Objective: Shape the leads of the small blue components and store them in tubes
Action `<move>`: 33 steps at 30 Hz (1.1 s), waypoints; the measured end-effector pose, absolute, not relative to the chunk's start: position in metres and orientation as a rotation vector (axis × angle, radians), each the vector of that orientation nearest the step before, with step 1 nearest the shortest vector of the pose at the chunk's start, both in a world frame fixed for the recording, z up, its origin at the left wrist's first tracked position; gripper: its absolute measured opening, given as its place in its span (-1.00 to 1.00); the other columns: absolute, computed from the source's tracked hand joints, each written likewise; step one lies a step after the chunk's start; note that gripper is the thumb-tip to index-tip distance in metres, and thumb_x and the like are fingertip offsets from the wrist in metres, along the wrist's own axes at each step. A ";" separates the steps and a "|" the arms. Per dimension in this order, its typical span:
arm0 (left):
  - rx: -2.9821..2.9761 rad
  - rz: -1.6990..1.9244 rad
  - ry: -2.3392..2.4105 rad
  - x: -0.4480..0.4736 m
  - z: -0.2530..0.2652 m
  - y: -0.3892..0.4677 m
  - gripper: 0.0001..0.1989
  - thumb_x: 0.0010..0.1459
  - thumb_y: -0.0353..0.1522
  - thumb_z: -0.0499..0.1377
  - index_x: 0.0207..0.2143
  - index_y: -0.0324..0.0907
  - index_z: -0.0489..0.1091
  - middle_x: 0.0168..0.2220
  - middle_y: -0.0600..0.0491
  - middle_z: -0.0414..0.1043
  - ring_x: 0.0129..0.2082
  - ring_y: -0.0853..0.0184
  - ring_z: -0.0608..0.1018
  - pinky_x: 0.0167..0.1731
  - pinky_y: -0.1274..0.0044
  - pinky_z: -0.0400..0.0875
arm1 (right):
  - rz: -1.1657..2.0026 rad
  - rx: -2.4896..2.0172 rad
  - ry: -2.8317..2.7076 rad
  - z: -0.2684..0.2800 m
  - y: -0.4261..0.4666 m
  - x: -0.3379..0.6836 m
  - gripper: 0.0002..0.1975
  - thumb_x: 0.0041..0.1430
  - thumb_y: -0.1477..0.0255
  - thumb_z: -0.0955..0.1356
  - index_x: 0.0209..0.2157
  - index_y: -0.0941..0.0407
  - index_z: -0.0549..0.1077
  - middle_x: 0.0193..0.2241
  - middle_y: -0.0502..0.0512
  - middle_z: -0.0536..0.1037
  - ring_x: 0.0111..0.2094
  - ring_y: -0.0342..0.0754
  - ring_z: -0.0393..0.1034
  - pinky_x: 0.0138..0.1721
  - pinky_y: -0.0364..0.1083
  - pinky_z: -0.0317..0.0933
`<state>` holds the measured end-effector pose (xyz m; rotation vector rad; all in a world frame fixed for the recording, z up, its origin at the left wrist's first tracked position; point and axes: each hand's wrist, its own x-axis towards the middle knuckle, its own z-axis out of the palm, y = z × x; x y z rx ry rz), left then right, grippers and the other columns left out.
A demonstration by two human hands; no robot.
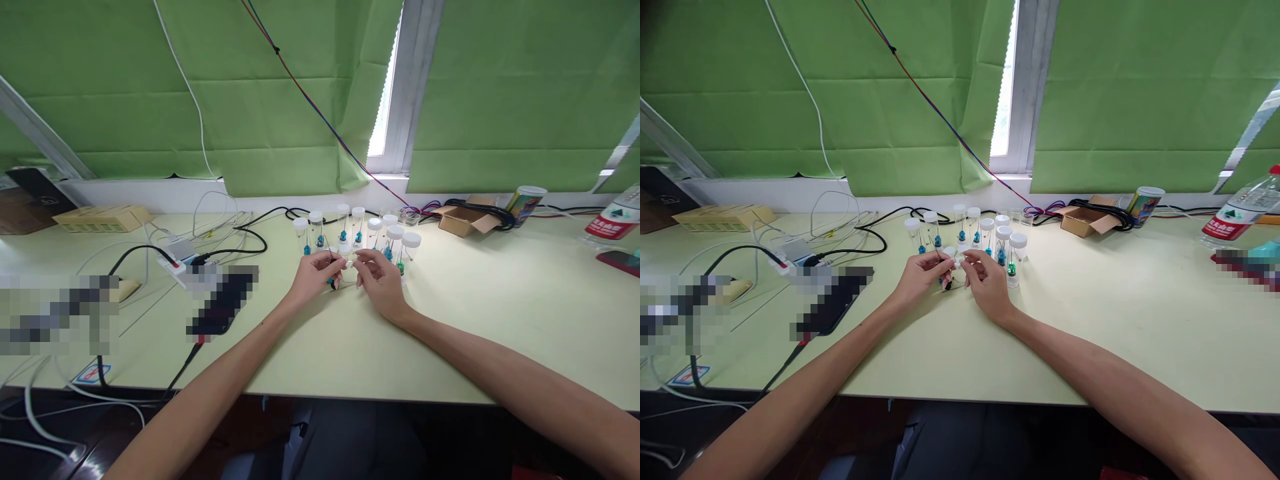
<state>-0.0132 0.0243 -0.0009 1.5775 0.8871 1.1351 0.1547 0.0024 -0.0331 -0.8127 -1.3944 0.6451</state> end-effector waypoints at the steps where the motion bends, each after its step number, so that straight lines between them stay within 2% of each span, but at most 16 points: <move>1: 1.560 1.137 0.885 -0.013 -0.001 0.024 -0.70 0.05 -0.15 0.34 -0.39 -0.22 0.50 -0.54 0.08 0.43 -0.59 0.43 0.41 -0.47 0.50 0.37 | 0.629 -0.818 -1.399 -0.033 0.002 0.155 -0.81 0.25 0.29 0.37 -0.15 0.06 0.44 -0.35 -0.01 0.48 -0.60 -0.23 0.33 -0.55 -0.15 0.27; 15: 1.533 1.081 0.864 -0.015 -0.002 0.024 -0.69 0.08 -0.14 0.33 -0.39 -0.23 0.50 -0.45 0.03 0.46 -0.56 0.43 0.44 -0.47 0.49 0.39 | 0.572 -0.856 -1.430 -0.034 0.004 0.158 -0.84 0.25 0.31 0.38 -0.18 0.08 0.48 -0.39 0.00 0.51 -0.56 -0.20 0.33 -0.48 -0.12 0.30; 21: 1.560 1.098 0.868 -0.015 -0.003 0.024 -0.68 0.08 -0.13 0.33 -0.36 -0.23 0.50 -0.43 0.02 0.48 -0.57 0.44 0.43 -0.48 0.49 0.38 | 0.605 -0.856 -1.419 -0.033 0.004 0.158 -0.83 0.24 0.26 0.38 -0.24 0.08 0.47 -0.44 -0.01 0.50 -0.56 -0.17 0.33 -0.48 -0.11 0.30; 33: 1.576 1.124 0.874 -0.014 -0.001 0.023 -0.68 0.02 -0.13 0.36 -0.36 -0.22 0.51 -0.49 0.05 0.45 -0.58 0.42 0.42 -0.50 0.49 0.38 | 0.669 -0.851 -1.424 -0.033 0.005 0.158 -0.76 0.26 0.19 0.36 -0.32 0.08 0.46 -0.47 -0.02 0.47 -0.58 -0.18 0.31 -0.51 -0.12 0.27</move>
